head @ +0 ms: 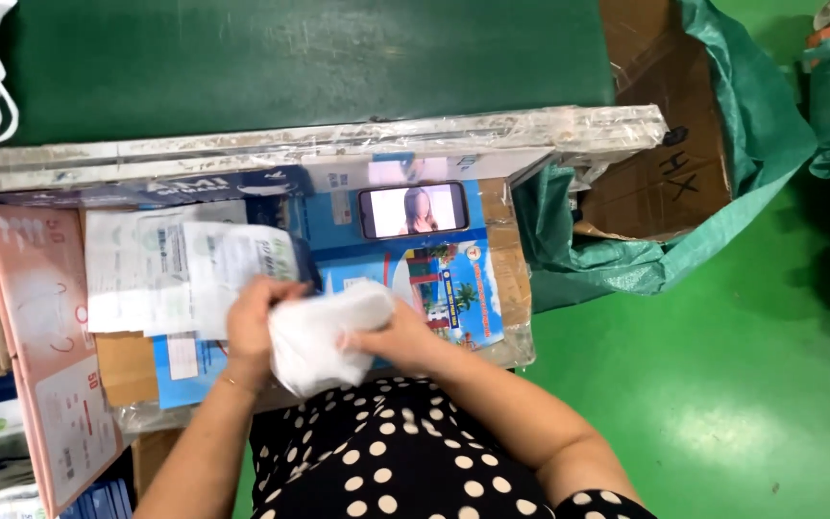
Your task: The recorder is manually placing individual face masks into printed blue and white plastic packaging bags at a workstation.
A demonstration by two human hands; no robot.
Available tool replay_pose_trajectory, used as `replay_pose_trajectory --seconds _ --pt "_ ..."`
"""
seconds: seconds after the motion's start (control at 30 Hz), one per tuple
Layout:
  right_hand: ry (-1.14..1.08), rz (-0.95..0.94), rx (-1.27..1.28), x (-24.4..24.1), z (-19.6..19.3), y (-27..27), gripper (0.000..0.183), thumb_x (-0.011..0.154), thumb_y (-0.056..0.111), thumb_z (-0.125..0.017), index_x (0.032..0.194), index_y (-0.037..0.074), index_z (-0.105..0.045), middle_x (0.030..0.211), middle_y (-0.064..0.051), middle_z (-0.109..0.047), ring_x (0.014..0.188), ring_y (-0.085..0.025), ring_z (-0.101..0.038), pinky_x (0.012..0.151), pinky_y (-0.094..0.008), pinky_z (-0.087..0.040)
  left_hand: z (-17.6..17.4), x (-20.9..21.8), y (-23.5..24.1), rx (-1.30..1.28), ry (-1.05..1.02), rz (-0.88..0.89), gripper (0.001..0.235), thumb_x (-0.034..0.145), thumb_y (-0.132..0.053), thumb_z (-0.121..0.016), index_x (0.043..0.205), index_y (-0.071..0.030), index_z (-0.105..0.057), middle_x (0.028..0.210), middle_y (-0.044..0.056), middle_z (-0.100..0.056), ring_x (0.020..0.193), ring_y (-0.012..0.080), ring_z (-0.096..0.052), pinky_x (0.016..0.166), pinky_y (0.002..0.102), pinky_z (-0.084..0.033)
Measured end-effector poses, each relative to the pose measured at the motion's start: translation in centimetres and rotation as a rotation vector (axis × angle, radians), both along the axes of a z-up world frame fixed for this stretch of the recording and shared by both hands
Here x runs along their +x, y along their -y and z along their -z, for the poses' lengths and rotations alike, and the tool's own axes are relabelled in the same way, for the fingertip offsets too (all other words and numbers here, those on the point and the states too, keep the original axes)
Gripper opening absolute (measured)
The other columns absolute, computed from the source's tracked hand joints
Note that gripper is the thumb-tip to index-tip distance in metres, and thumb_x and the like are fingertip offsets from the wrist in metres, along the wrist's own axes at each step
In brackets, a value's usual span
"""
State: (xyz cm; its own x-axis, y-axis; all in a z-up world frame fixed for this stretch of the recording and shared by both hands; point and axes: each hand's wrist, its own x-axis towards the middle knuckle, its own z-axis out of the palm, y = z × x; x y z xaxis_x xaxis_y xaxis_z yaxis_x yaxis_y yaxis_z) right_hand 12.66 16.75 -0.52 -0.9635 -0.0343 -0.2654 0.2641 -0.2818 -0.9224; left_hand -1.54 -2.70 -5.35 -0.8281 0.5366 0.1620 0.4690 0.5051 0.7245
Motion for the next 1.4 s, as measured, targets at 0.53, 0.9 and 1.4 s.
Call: replay_pose_trajectory --seconds 0.53,0.9,1.4 --pt "0.162 0.059 0.29 0.1 4.0 -0.6 0.024 0.092 0.021 -0.074 0.111 0.007 -0.075 0.092 -0.003 -0.076 0.083 -0.011 -0.069 0.073 -0.031 -0.056 -3.5 4.1 -1.3 0.287 0.416 0.093 0.017 0.09 -0.015 -0.078 0.087 -0.005 -0.064 0.074 0.01 -0.065 0.063 0.0229 -0.062 0.058 0.032 -0.051" --pt "-0.392 -0.19 1.005 0.1 2.7 -1.1 0.013 0.083 0.014 -0.074 0.094 0.009 -0.071 0.103 -0.014 -0.072 0.095 -0.036 -0.07 0.083 -0.043 -0.055 -8.6 2.3 -2.0 0.07 -0.12 0.422 0.008 0.089 -0.021 -0.07 0.095 -0.017 -0.074 0.108 -0.001 -0.071 0.126 0.027 -0.055 0.121 0.054 -0.021" --pt "-0.19 -0.366 0.891 0.7 0.0 -0.3 0.015 0.092 0.018 -0.068 0.099 0.006 -0.075 0.096 -0.016 -0.071 0.089 -0.034 -0.069 0.08 -0.043 -0.053 -10.9 1.2 -0.3 -0.15 0.133 0.479 0.018 0.082 -0.027 -0.076 0.092 -0.012 -0.074 0.079 0.006 -0.066 0.082 0.0277 -0.061 0.079 0.038 -0.045"
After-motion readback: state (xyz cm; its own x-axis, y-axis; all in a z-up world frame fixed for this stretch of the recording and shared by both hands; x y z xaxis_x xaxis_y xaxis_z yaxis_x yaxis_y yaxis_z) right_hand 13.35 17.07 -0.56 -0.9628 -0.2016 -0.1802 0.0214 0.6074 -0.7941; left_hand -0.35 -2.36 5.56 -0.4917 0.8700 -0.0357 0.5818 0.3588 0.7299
